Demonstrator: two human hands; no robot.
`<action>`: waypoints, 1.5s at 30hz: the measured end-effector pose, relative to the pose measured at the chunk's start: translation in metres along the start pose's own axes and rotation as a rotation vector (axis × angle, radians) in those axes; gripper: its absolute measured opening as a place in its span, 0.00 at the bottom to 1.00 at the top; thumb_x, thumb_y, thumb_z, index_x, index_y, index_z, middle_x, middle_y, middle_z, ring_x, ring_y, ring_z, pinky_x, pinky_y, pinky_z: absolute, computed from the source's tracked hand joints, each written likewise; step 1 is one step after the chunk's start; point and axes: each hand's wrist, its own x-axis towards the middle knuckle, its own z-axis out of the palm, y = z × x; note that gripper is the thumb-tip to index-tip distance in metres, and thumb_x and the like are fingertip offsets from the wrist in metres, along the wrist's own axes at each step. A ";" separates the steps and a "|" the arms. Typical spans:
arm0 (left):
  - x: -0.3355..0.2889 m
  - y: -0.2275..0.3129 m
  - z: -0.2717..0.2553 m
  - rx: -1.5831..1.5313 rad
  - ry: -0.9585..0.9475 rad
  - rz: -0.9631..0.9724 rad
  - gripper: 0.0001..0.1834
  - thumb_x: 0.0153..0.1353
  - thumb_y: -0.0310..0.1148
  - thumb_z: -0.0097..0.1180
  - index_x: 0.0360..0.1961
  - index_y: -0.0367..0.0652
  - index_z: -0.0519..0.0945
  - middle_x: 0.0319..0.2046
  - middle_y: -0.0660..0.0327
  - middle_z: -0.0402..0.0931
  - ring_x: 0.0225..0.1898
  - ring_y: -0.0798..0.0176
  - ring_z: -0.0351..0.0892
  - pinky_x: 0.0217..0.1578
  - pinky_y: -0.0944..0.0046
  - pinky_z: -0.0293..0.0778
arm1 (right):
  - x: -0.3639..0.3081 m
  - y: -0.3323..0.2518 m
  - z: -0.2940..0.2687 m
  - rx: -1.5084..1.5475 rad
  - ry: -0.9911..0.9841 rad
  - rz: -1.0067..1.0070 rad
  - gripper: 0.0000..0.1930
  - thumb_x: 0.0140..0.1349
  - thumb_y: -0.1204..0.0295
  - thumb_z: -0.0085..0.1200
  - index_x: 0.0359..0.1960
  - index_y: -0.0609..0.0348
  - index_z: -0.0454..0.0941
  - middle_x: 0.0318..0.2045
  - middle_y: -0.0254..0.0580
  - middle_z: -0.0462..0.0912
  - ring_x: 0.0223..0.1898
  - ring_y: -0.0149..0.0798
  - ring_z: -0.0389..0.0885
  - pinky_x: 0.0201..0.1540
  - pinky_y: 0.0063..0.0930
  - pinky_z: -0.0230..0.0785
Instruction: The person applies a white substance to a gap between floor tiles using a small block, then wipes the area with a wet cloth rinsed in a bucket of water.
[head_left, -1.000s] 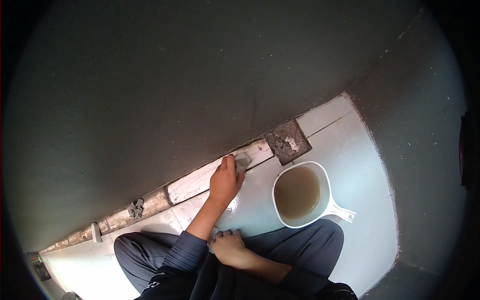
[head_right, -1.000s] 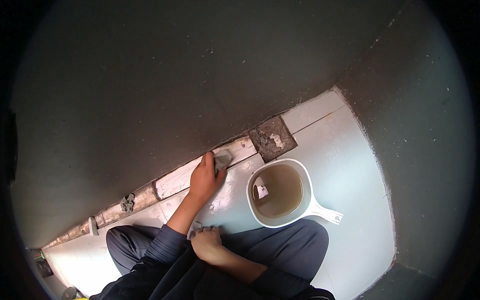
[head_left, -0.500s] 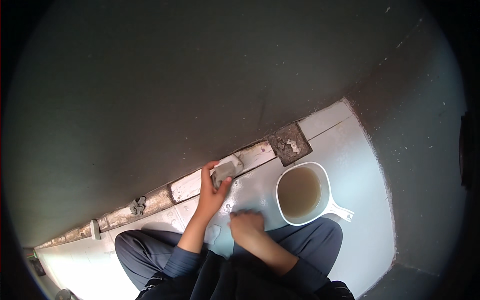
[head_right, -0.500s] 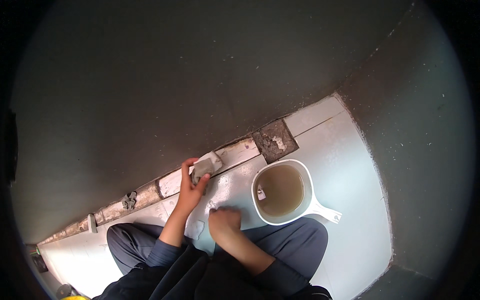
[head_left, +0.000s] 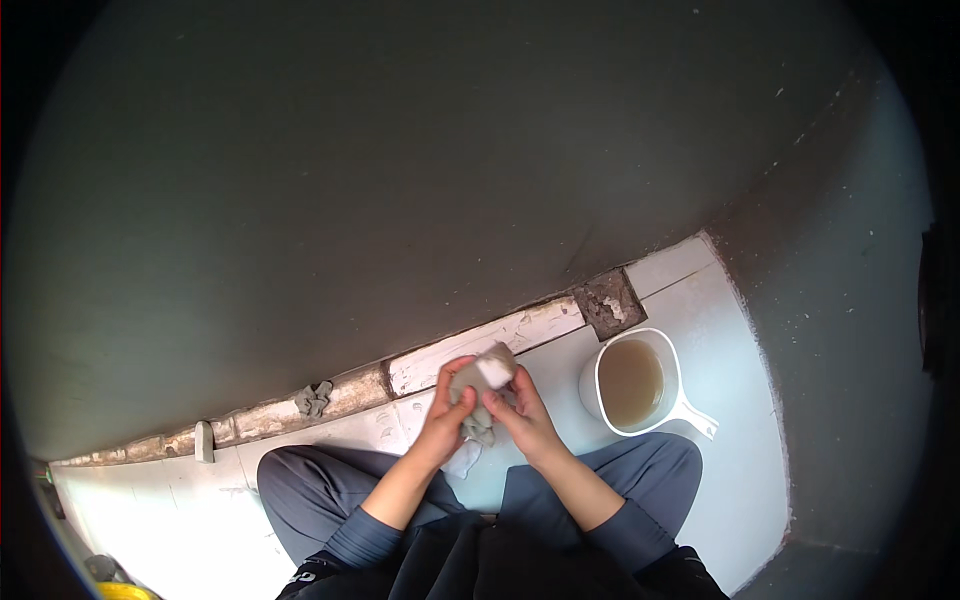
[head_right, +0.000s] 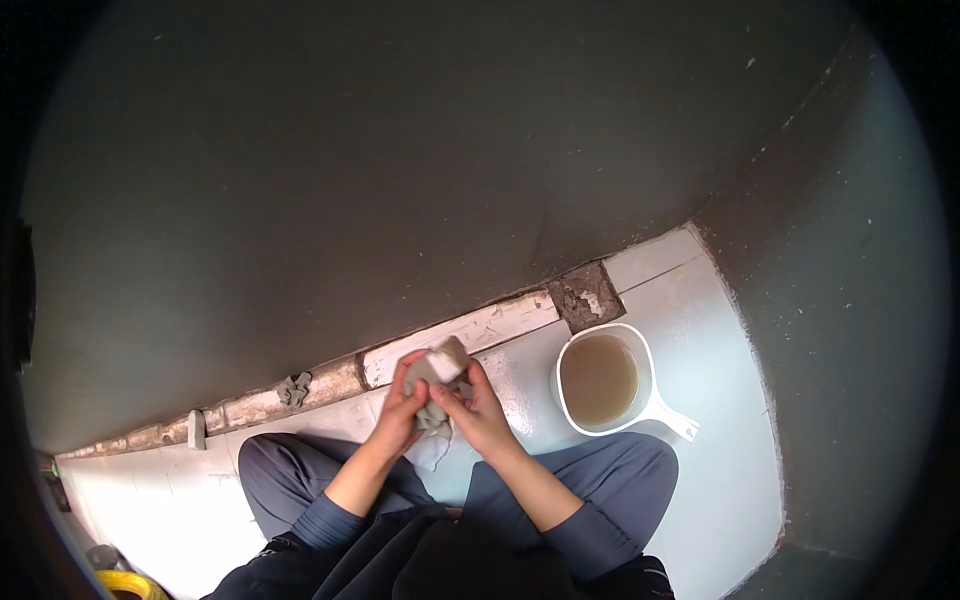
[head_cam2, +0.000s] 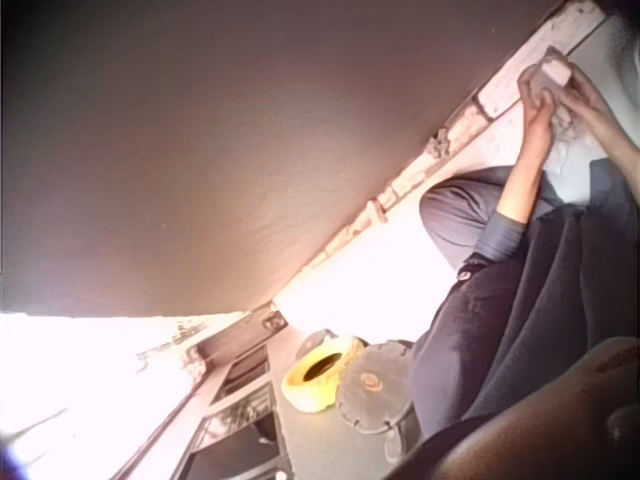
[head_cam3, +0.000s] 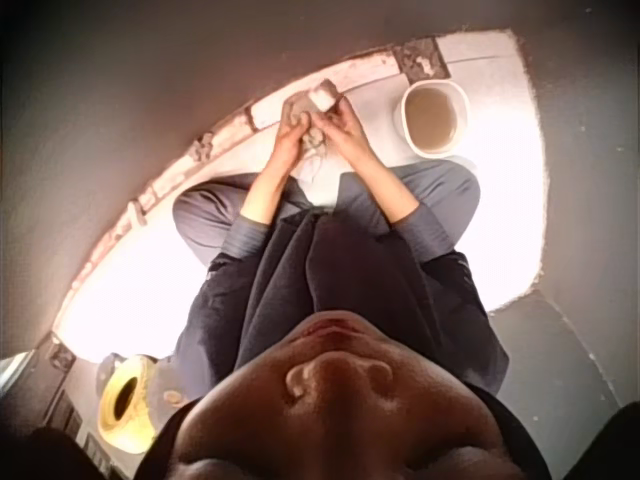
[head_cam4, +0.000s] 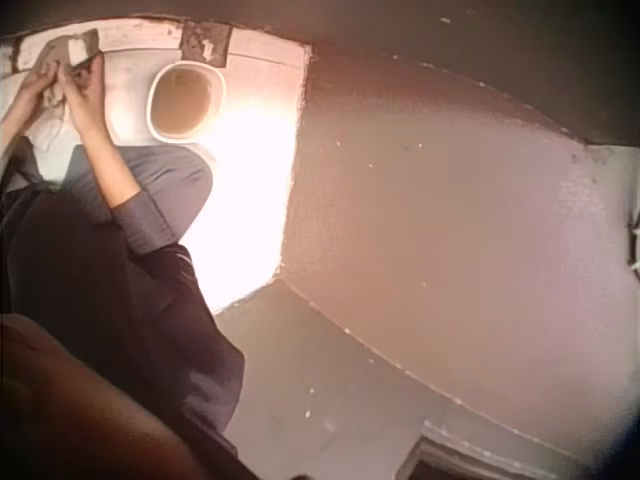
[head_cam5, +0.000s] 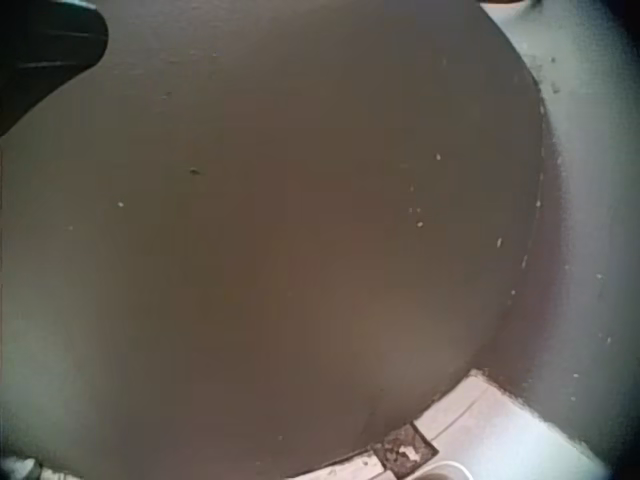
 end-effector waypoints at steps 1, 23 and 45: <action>-0.001 -0.005 0.004 0.119 -0.035 0.000 0.26 0.63 0.41 0.47 0.59 0.46 0.54 0.50 0.57 0.63 0.52 0.63 0.63 0.54 0.65 0.59 | 0.000 0.001 -0.001 -0.013 0.003 -0.003 0.23 0.58 0.68 0.53 0.54 0.57 0.61 0.47 0.37 0.68 0.50 0.30 0.65 0.50 0.26 0.62; -0.014 0.027 0.039 0.243 -0.122 0.068 0.13 0.65 0.40 0.42 0.40 0.40 0.67 0.33 0.61 0.71 0.29 0.71 0.72 0.33 0.72 0.68 | -0.009 -0.051 -0.022 0.171 0.119 -0.338 0.21 0.54 0.77 0.55 0.48 0.62 0.61 0.47 0.51 0.74 0.47 0.40 0.75 0.51 0.32 0.67; -0.016 -0.019 0.022 0.606 -0.135 -0.181 0.10 0.62 0.36 0.48 0.34 0.38 0.71 0.30 0.60 0.69 0.36 0.68 0.67 0.41 0.70 0.63 | -0.033 -0.090 -0.121 -1.522 0.482 -0.005 0.25 0.37 0.69 0.67 0.40 0.59 0.72 0.38 0.49 0.75 0.42 0.51 0.72 0.44 0.39 0.67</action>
